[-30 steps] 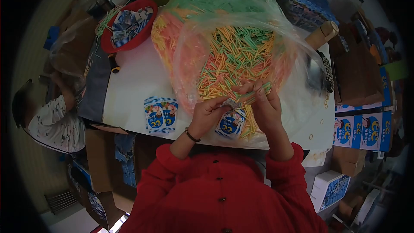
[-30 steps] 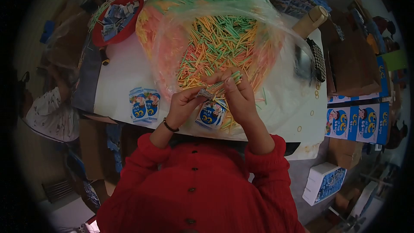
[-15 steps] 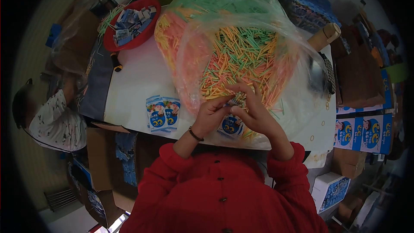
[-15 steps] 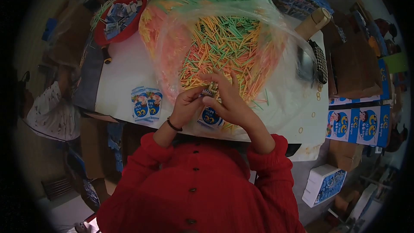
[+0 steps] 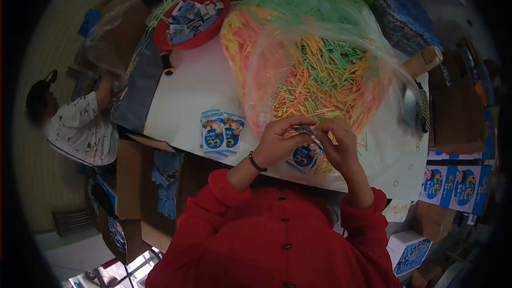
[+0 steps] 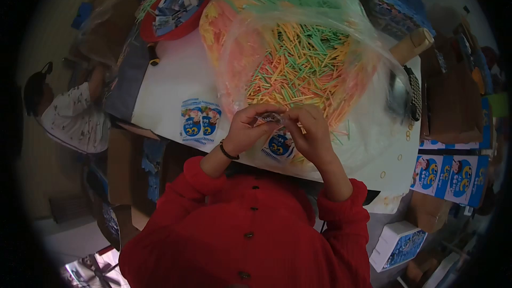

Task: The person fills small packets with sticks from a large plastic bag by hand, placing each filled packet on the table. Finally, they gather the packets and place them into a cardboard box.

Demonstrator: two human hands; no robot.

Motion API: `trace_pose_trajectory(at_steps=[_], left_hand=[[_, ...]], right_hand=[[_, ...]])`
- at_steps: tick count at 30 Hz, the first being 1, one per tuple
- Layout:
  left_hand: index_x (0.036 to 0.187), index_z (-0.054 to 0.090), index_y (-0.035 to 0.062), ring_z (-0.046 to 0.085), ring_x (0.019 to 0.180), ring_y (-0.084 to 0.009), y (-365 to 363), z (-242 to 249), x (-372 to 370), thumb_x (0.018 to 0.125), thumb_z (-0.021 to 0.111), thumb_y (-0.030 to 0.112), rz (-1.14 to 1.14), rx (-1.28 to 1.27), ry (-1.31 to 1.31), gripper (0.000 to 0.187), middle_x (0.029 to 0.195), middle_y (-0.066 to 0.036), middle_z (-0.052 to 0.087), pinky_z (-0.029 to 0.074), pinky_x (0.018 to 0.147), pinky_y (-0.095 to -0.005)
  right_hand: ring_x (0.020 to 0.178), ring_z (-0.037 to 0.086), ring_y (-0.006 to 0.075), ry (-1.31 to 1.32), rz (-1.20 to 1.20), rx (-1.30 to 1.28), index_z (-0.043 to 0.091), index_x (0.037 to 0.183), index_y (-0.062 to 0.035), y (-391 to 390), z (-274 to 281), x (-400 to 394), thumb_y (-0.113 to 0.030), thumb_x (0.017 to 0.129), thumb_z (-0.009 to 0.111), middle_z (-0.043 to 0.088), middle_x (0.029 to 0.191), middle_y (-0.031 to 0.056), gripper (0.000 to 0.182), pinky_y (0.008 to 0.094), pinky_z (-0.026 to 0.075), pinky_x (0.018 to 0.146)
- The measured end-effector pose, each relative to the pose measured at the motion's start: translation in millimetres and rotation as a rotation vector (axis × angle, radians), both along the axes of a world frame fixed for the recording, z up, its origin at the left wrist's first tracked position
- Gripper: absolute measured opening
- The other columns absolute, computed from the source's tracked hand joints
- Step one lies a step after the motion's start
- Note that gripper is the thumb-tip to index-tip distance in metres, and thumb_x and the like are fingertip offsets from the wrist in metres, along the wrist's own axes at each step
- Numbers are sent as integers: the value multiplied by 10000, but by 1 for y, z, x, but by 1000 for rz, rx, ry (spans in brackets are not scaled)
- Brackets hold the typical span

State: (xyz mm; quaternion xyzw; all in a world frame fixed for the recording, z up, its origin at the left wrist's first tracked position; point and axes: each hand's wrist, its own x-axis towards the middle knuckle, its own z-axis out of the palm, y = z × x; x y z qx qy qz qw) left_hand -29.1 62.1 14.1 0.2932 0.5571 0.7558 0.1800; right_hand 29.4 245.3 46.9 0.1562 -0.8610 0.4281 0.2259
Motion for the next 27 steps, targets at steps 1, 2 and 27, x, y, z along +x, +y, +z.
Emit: trace_pose_trajectory(at_steps=[1, 2, 27], left_hand=[[1211, 568, 6, 619, 997, -137, -12, 1, 5, 820, 666, -40, 23, -14, 0, 406, 1109, -62, 632, 508, 861, -269], [1178, 574, 7, 628, 965, -137, -23, 3, 11, 826, 658, -41, 137, -18, 24, 365, 1076, -64, 635, 519, 830, -267], [715, 581, 93, 510, 746, -245, -12, -6, 37, 768, 699, 422, 421, -935, 999, 354, 727, -63, 539, 361, 741, -383]], right_hand=[[786, 577, 241, 0, 23, -14, 598, 901, -62, -5, 5, 4, -26, 774, 687, 634, 880, 52, 159, 340, 426, 748], [782, 581, 215, -67, 29, -100, 585, 921, -40, -5, 15, 10, -5, 793, 669, 625, 879, 66, 157, 312, 443, 728], [890, 579, 368, -49, -469, 483, 625, 904, -3, 102, -36, -164, -218, 774, 707, 613, 917, 176, 265, 476, 459, 770]])
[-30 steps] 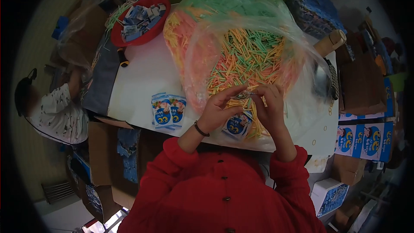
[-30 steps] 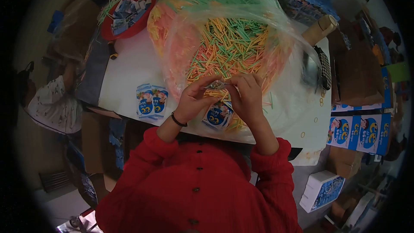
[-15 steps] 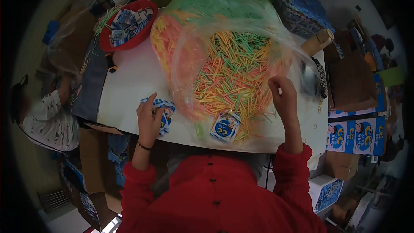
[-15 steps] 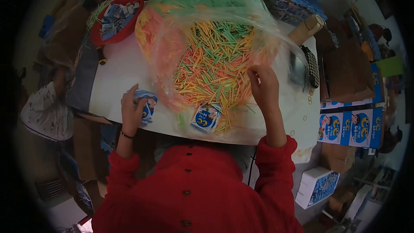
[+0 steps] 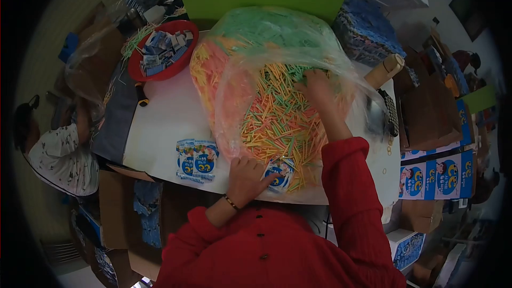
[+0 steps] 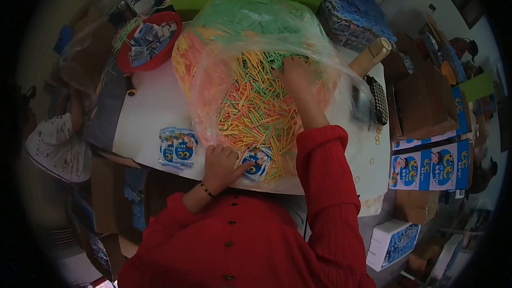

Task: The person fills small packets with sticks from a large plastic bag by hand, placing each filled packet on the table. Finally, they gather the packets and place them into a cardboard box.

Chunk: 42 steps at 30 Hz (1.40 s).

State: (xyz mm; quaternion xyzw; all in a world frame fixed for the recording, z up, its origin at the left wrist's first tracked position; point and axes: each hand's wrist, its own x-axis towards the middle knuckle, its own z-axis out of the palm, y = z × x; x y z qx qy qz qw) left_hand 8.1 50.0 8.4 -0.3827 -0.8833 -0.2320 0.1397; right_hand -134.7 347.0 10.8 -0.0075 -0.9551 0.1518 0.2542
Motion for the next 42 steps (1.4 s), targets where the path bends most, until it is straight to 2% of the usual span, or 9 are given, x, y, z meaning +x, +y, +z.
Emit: trace_pose_trajectory(at_steps=[8, 14, 19, 23, 25, 31, 36, 41, 42], left_hand=[[824, 564, 75, 516, 809, -258, 17, -15, 0, 744, 708, 453, 63, 15, -253, 413, 776, -79, 556, 366, 772, -379], [793, 508, 78, 523, 768, -273, 14, -25, -3, 761, 735, 293, 7, 315, -607, 314, 756, -73, 549, 367, 737, -385], [853, 568, 39, 534, 745, -311, 16, -35, -9, 759, 726, 208, -26, 373, -539, 250, 762, -115, 563, 405, 660, -403], [903, 597, 57, 534, 827, -285, 16, -15, -11, 760, 705, 180, -16, 112, -195, 217, 845, -108, 573, 404, 716, -398], [914, 599, 62, 531, 853, -279, 16, -7, -11, 759, 701, 182, -7, 104, -172, 221, 870, -102, 573, 400, 728, -394], [914, 621, 46, 531, 794, -304, 17, -10, -16, 777, 694, 189, -42, 198, -232, 211, 800, -93, 563, 409, 701, -407], [892, 629, 10, 602, 753, -256, 18, 7, -20, 817, 676, 162, -28, 318, -472, 175, 826, -87, 616, 464, 676, -379], [1060, 606, 12, 646, 863, -104, -5, -12, -32, 871, 656, 95, -65, 835, -1245, 213, 980, -50, 671, 510, 746, -232], [1060, 606, 12, 646, 863, -104, -8, -13, -33, 871, 656, 95, -59, 842, -1246, 213, 980, -50, 671, 510, 746, -232]], right_hand=[[865, 604, 324, -336, -8, 557, 610, 879, -3, -5, -38, -24, -173, 776, 682, 603, 934, 181, 211, 438, 503, 742], [995, 588, 302, -152, 12, -27, 549, 1105, -18, -6, -26, 19, -74, 860, 592, 635, 1020, 162, 254, 393, 471, 802], [867, 579, 199, -8, 163, -980, 514, 1083, -17, -6, -27, 34, -173, 972, 507, 626, 973, 104, 191, 344, 453, 777], [806, 609, 283, -136, -32, -903, 460, 969, 2, 3, -14, 33, -194, 987, 461, 618, 868, 171, 196, 371, 452, 716], [796, 620, 334, -91, -59, -331, 481, 942, 11, 7, -3, 34, -251, 980, 478, 624, 839, 194, 265, 395, 463, 730], [790, 618, 427, -431, -120, 140, 611, 887, 32, -32, 20, 52, -383, 927, 535, 632, 809, 233, 424, 485, 492, 712], [808, 615, 439, -562, 2, -92, 624, 895, 43, -44, 2, 41, -418, 892, 570, 627, 876, 265, 465, 474, 489, 730], [848, 626, 364, -351, 165, -43, 590, 1008, 35, -29, -16, 60, -310, 921, 568, 621, 981, 214, 357, 430, 502, 744], [889, 612, 287, -344, 112, -518, 579, 1051, 19, -30, -18, 68, -253, 940, 546, 613, 998, 159, 296, 383, 504, 769]])
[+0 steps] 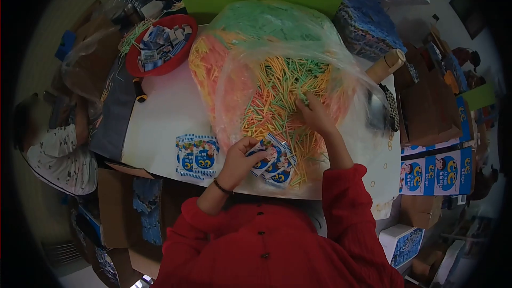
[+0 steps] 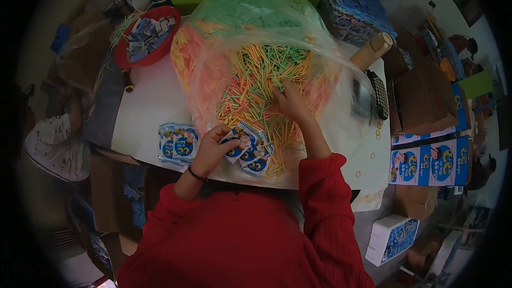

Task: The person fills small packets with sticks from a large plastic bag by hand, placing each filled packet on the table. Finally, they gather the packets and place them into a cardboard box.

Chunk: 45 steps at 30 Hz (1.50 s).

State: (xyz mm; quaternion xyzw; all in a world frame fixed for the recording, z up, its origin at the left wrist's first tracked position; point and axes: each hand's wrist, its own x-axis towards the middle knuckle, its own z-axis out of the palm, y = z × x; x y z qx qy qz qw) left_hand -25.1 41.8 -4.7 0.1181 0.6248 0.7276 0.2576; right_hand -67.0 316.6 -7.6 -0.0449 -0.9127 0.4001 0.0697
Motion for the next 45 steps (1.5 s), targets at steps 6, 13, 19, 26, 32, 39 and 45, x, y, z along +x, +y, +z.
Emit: trace_pose_trajectory(at_steps=[6, 13, 19, 26, 32, 39, 45], left_hand=[[1223, 526, 32, 642, 944, -142, 8, -4, -2, 914, 603, 93, 14, 234, -327, 324, 1096, -70, 651, 541, 806, -297], [1207, 543, 15, 648, 981, -184, 11, -7, -4, 940, 579, 159, -32, 380, -626, 305, 1107, -79, 654, 536, 867, -335], [1141, 602, 8, 661, 923, -162, 18, -11, -6, 945, 581, 192, 1, 402, -582, 270, 1050, -71, 677, 541, 825, -314], [1010, 681, -2, 651, 838, -110, 25, -7, -1, 916, 630, 159, 75, 317, -459, 193, 936, -54, 703, 506, 757, -248], [1070, 666, -8, 638, 890, -101, 18, -7, -1, 914, 614, 103, 9, 217, -275, 198, 980, -43, 694, 509, 796, -249], [1036, 690, -2, 599, 806, -35, 21, -2, 0, 907, 624, 103, -61, 109, -71, 179, 905, -5, 694, 485, 717, -201], [1076, 676, -4, 609, 876, -65, 18, -6, 2, 901, 617, 55, -93, 85, -10, 193, 957, -15, 686, 489, 795, -216]], right_hand=[[920, 576, 106, 169, -90, -689, 553, 1152, -29, -18, -23, 28, -147, 985, 480, 594, 989, 39, 217, 265, 509, 775], [903, 573, 106, 104, -247, -1040, 574, 1149, -40, -22, -13, 34, -171, 986, 497, 605, 953, 24, 223, 246, 495, 773], [861, 587, 128, 189, -334, -894, 598, 1107, -46, -16, -3, 42, -203, 989, 503, 625, 920, 29, 218, 271, 484, 759], [947, 575, 191, -56, -453, -1654, 523, 1139, -11, -7, -14, 47, -183, 998, 472, 577, 1027, 81, 228, 313, 492, 854], [989, 573, 225, -63, -307, -1717, 477, 1158, -10, -35, 12, 67, -174, 1009, 435, 557, 1039, 88, 226, 350, 489, 900], [1041, 579, 229, 231, 231, -1382, 456, 1065, -61, -75, 60, 81, -154, 1008, 423, 559, 985, 83, 114, 394, 463, 931], [1018, 570, 219, 251, 356, -1061, 442, 993, -72, -84, 57, 74, -197, 1007, 423, 559, 920, 68, 128, 441, 374, 1033]])
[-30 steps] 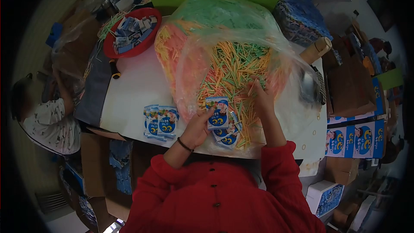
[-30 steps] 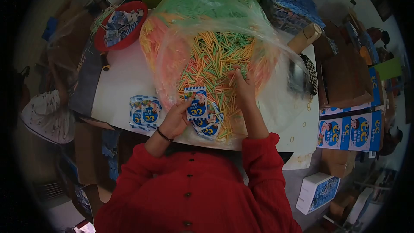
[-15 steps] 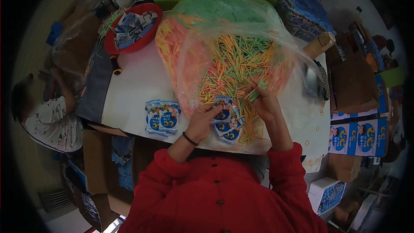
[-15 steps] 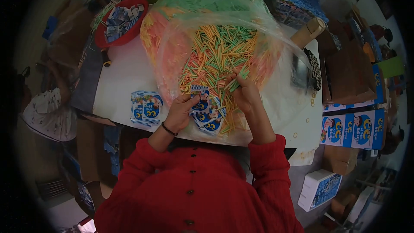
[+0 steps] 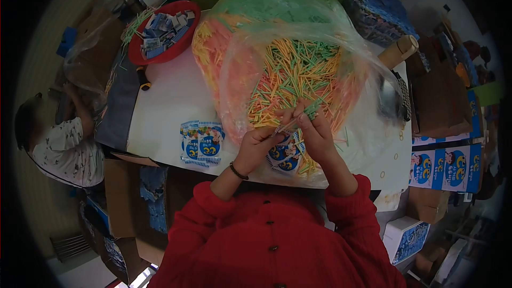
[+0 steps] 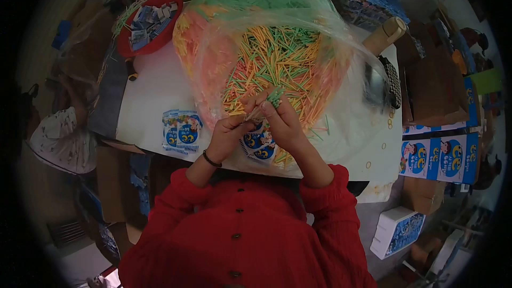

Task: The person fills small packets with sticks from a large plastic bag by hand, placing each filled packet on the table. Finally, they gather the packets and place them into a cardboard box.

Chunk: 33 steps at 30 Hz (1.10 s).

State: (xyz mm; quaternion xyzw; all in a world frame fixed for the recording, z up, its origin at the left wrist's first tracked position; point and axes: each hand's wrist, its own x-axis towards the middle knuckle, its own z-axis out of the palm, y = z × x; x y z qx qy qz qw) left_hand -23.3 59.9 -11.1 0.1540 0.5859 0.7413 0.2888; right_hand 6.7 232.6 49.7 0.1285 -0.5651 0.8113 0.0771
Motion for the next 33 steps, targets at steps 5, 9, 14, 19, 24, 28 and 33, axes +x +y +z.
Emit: trace_pose_trajectory(at_steps=[5, 9, 14, 19, 24, 28, 33], left_hand=[[1077, 672, -11, 612, 887, -73, 0, 2, 1, 901, 597, 30, -7, 22, 51, 195, 972, -26, 686, 486, 812, -223], [1070, 672, -14, 615, 888, -77, 2, -2, 2, 915, 578, 39, -21, 17, 26, 189, 978, -34, 685, 486, 813, -224], [1063, 658, -19, 599, 878, -75, 14, 0, -1, 942, 533, 58, -31, 36, 113, 190, 956, -27, 670, 480, 786, -225], [1169, 602, -3, 589, 948, -87, 27, -6, -21, 963, 483, 50, -75, 88, 170, 243, 1045, -44, 649, 479, 814, -237], [1296, 528, 35, 568, 991, -99, 44, 8, -33, 976, 474, 61, -72, 283, 92, 326, 1125, -39, 606, 483, 815, -249], [1355, 471, 56, 539, 1089, -111, 49, 3, -40, 948, 529, 44, -69, 189, 241, 411, 1239, -41, 550, 489, 850, -256], [1379, 437, 64, 528, 1130, -117, 54, 8, -39, 871, 633, -3, -70, 232, 167, 548, 1241, -47, 545, 494, 879, -263]], right_hand=[[934, 564, 165, 0, 42, 35, 444, 1057, -52, 4, -13, 3, -134, 1004, 405, 577, 980, 81, 105, 358, 440, 942], [972, 569, 167, -187, 7, 32, 459, 1103, -38, -1, -12, 12, -150, 1008, 398, 591, 1061, 80, 159, 332, 438, 933], [1229, 459, 252, -58, -45, 378, 484, 1192, -12, 3, -12, 9, -158, 1004, 397, 573, 1231, 118, 254, 378, 358, 1034], [1279, 427, 288, 61, -88, 867, 406, 1364, -6, 26, 6, -5, -127, 958, 496, 503, 1334, 145, 434, 365, 352, 1040], [1175, 486, 281, 179, -273, 983, 447, 1319, -20, 38, 20, -9, -77, 869, 622, 510, 1301, 152, 486, 360, 403, 968], [947, 579, 245, 115, -393, 1054, 592, 1078, -27, 63, 7, -13, -8, 806, 667, 616, 1019, 117, 283, 338, 458, 825], [796, 583, 241, 194, -651, 981, 598, 952, -22, 51, -3, -5, 3, 798, 662, 607, 863, 89, 170, 329, 455, 720]])
